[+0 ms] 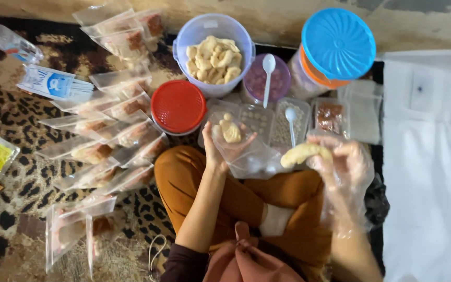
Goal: Packaging various snacks into small plastic bags using hands and a spoon
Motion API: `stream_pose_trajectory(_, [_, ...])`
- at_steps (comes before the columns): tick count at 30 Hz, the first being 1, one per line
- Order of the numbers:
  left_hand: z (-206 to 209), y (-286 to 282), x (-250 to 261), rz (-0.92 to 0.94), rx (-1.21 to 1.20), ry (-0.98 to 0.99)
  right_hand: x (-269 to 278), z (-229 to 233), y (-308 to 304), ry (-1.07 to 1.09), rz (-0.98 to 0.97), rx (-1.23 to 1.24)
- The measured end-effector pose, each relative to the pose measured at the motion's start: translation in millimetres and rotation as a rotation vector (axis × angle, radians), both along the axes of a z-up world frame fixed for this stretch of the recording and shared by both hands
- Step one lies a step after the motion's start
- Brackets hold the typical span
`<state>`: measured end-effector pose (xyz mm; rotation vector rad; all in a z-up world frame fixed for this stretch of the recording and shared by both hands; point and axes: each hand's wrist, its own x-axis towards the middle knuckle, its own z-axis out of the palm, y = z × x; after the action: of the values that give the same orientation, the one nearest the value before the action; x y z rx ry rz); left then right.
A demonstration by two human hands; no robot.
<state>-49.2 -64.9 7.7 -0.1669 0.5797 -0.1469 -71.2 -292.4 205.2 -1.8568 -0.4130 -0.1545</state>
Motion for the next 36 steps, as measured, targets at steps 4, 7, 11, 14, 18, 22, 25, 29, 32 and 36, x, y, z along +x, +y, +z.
stream_pose_trajectory(4, [10, -16, -12, 0.042, 0.052, -0.008, -47, -12, -7, -0.263, -0.210, -0.029])
stream_pose_trajectory(7, [25, -28, -29, 0.060, 0.117, -0.114, -77, -23, -9, -0.325, -0.286, -0.026])
stream_pose_trajectory(11, [30, -39, -43, 0.087, 0.160, -0.353, -94, -18, 0, -0.628, -0.421, -0.449])
stream_pose_trajectory(14, [25, -46, -43, 0.109, 0.147, -0.004, -93, -70, -14, -0.807, -0.331, -0.384])
stream_pose_trajectory(18, [31, -49, -48, 0.111, 0.141, 0.011, -101, -61, -3, -0.714, -0.219, -0.354])
stream_pose_trajectory(22, [33, -46, -44, 0.149, 0.032, -0.055, -106, -44, -5, -0.637, -0.032, -0.356])
stream_pose_trajectory(25, [37, -46, -39, 0.153, 0.049, -0.068, -108, -49, -12, -0.595, 0.034, -0.420])
stream_pose_trajectory(29, [48, -47, -35, 0.133, 0.209, -0.079, -103, -34, 5, -0.486, 0.044, -0.450])
stream_pose_trajectory(32, [33, -50, -33, 0.152, 0.151, -0.066, -111, -41, 2, -0.373, 0.010, -0.564])
stream_pose_trajectory(36, [39, -52, -34, 0.128, 0.265, -0.044, -110, -24, 16, -0.252, -0.011, -0.534])
